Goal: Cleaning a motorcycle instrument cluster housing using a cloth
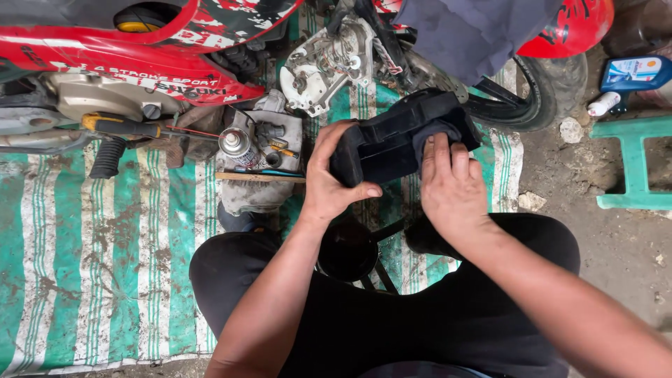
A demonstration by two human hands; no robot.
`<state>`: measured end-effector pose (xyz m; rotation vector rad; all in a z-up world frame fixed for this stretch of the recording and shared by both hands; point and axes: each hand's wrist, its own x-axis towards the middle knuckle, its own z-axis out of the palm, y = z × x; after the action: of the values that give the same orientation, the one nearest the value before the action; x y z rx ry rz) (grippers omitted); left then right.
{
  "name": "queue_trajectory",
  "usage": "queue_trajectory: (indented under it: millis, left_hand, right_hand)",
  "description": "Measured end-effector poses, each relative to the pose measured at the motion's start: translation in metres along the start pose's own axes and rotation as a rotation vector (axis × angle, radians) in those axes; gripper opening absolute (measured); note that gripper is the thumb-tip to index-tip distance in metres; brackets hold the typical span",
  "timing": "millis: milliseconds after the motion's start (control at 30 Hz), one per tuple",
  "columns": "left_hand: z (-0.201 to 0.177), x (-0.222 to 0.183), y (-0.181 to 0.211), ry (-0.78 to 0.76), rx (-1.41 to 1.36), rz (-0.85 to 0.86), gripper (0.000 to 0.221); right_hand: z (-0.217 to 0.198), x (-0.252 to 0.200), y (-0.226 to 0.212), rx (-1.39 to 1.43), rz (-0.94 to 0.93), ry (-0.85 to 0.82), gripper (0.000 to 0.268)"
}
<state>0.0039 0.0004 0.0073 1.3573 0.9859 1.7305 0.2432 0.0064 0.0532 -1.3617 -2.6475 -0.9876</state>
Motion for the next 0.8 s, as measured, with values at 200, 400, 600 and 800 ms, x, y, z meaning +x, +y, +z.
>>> queue_trajectory:
  millis: [200, 400, 600, 800]
  left_hand:
    - [0.012, -0.013, -0.026, 0.042, 0.026, -0.048, 0.116]
    - [-0.002, -0.012, -0.026, 0.025, 0.105, -0.119, 0.114]
    - [-0.005, -0.009, -0.019, 0.009, 0.177, -0.241, 0.112]
    - [0.001, -0.004, 0.011, -0.099, -0.294, -0.194, 0.160]
  right_hand:
    - [-0.022, -0.004, -0.087, 0.530, 0.073, 0.052, 0.038]
    - [-0.003, -0.014, -0.090, 0.516, -0.023, 0.042, 0.041]
    - [0.054, -0.028, -0.001, 0.177, -0.098, 0.077, 0.044]
    - [0.051, -0.018, -0.030, 0.339, -0.080, 0.181, 0.027]
